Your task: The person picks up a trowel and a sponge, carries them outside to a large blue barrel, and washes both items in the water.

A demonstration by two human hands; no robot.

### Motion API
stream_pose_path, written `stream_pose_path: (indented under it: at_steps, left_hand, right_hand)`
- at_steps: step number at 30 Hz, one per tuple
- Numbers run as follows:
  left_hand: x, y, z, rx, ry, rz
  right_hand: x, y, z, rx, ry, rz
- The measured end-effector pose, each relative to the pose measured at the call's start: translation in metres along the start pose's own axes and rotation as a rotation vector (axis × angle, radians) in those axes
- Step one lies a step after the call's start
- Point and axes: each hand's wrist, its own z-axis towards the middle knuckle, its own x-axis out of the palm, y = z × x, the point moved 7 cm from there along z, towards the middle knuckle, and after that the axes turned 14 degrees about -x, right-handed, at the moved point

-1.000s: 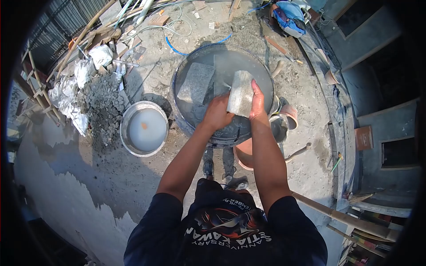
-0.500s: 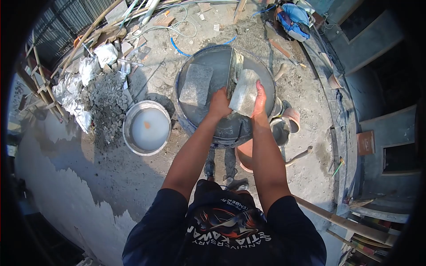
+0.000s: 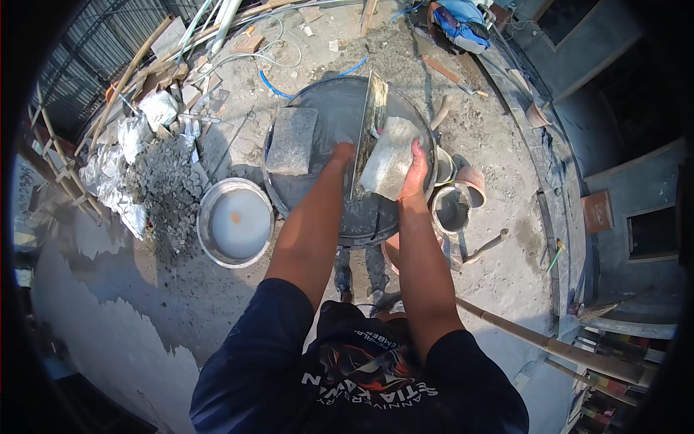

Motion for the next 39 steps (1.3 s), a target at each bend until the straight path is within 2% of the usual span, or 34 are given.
stream_pose_path:
  at_steps: [1,4,15,22,32,34,39]
  left_hand:
    - [0.006,-0.006,0.0,0.025,0.016,0.155]
    - [0.016,0.006,0.005,-0.142,0.053,0.198]
    - [0.049,0.058,0.03,-0.268,0.131,0.292]
    - [0.065,0.086,0.034,-0.312,0.17,0.295]
    - [0.069,0.109,0.021,-0.323,0.205,0.157]
    - [0.065,0.111,0.017,-0.318,0.218,0.076]
    - [0.051,0.099,-0.006,-0.298,0.267,-0.188]
  right_hand:
    - [0.002,0.001,-0.002,-0.013,-0.003,-0.002]
    - [0.003,0.003,-0.004,-0.05,-0.004,-0.021]
    - [-0.004,0.006,0.0,-0.093,-0.023,-0.049]
    - [-0.011,0.003,-0.005,-0.028,-0.105,0.009]
    - [-0.025,0.002,-0.007,-0.071,-0.113,-0.075]
    - [-0.027,-0.001,-0.008,-0.042,-0.161,-0.083]
    - [-0.014,0.003,-0.007,-0.042,-0.134,-0.085]
